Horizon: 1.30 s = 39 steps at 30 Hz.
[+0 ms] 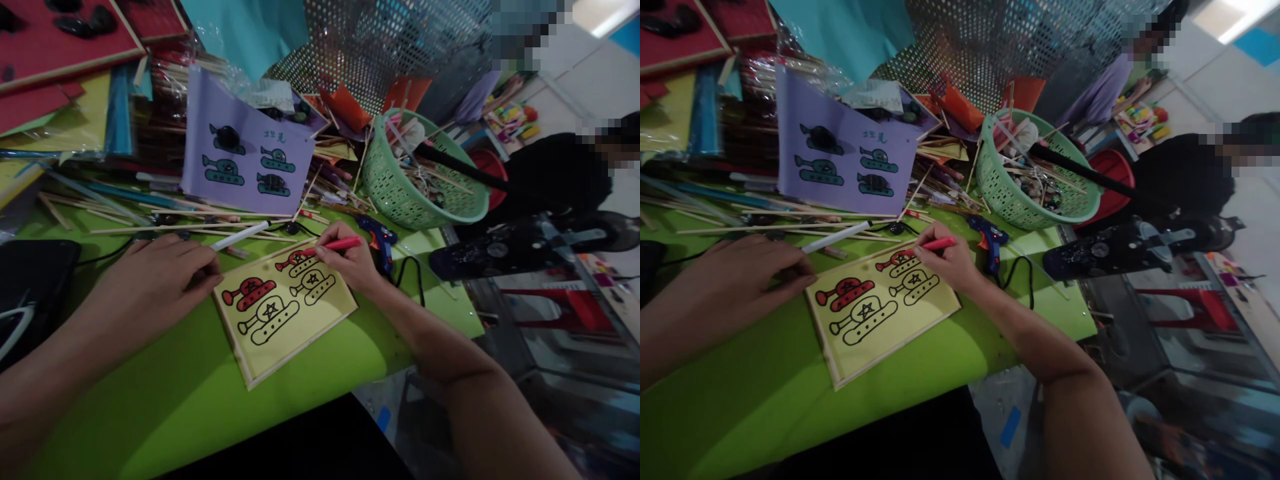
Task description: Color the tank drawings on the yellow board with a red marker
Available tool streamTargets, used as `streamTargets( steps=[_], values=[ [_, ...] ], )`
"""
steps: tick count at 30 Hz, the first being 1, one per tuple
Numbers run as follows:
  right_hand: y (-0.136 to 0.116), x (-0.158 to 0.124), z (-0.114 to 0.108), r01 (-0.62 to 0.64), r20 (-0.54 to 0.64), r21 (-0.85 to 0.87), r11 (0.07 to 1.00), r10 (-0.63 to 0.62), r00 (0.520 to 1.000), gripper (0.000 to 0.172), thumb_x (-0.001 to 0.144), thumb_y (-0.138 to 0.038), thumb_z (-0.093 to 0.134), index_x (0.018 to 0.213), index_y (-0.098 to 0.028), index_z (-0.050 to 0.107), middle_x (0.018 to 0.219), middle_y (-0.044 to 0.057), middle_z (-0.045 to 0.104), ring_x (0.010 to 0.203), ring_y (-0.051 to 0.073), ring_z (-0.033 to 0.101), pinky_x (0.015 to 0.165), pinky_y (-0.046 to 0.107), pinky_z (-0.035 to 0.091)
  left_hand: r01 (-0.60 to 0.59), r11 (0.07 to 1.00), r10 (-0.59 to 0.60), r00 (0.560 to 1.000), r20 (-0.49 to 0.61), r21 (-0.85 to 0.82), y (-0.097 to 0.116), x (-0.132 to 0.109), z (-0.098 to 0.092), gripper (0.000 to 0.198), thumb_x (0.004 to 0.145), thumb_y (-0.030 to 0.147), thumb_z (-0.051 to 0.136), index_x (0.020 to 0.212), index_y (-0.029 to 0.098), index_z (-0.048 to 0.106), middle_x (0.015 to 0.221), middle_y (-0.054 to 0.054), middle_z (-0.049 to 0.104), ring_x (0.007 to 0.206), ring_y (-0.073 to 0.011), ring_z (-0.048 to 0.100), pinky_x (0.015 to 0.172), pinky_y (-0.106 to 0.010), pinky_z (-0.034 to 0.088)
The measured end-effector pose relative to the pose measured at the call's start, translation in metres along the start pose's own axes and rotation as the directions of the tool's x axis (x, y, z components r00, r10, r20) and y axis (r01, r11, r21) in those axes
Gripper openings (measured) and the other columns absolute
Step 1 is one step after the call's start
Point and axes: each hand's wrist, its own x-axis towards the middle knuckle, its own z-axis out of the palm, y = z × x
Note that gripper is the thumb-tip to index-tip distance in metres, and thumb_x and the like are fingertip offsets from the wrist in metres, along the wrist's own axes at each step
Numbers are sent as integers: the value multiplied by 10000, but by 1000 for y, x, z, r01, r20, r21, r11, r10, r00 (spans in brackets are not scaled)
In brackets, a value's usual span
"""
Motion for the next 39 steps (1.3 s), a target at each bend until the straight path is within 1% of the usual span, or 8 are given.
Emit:
streamTargets(
  steps=[8,13,17,24,29,31,36,39],
  values=[
    [-1,0,1,27,-14,-9,1000,-27,1000,145,917,-339,830,880,-261,713,852,3,699,773,196,634,724,360,506,3,1000,-3,1000,11,14,1,2,-1,305,1009,484,487,866,315,696,848,-80,742,958,-366,672,847,-491,432],
    [0,0,1,25,-42,-12,1000,-25,999,155,908,-336,840,860,-258,714,851,1,694,794,198,640,743,362,522,24,999,-25,1000,16,35,1,2,0,258,1004,457,540,892,320,728,875,-68,766,968,-360,681,864,-489,443],
    [2,0,0,6,-10,1,1000,-6,1000,182,922,-368,859,873,-259,721,848,6,695,787,202,638,731,364,516,37,999,-37,999,23,29,3,2,-1,260,993,460,539,867,320,718,854,-65,764,957,-354,678,854,-489,446],
    [3,-2,0,18,-9,35,999,-18,1000,204,946,-394,879,908,-255,734,880,4,699,779,188,651,716,352,513,1,1000,-1,1000,-7,18,1,1,0,323,1012,493,474,882,316,711,863,-75,755,951,-361,673,854,-499,435],
    [6,-1,1,10,13,57,998,-10,1000,318,951,-520,915,920,-251,748,898,19,717,799,198,679,706,353,532,18,1000,-18,1000,14,24,2,1,-1,315,1007,495,484,872,321,709,861,-78,750,954,-363,673,853,-500,437],
    [6,-1,1,10,21,48,999,-11,1000,340,952,-541,922,925,-248,752,903,22,724,795,194,674,705,350,533,30,999,-30,999,23,26,3,1,-2,301,999,489,498,867,319,707,859,-79,748,962,-362,676,847,-497,441],
    [8,-2,0,47,34,41,998,-48,998,244,988,-436,898,941,-238,763,910,20,735,786,181,676,705,334,521,13,1000,-13,1000,11,14,2,1,-1,309,1007,486,492,874,315,712,857,-73,744,948,-352,666,851,-490,424],
    [8,-2,0,45,47,45,998,-48,998,242,991,-427,896,944,-235,758,909,21,734,790,185,679,701,330,526,21,1000,-21,1000,10,21,0,1,0,293,1003,489,511,887,320,720,855,-62,738,940,-342,661,849,-476,421]
  ],
)
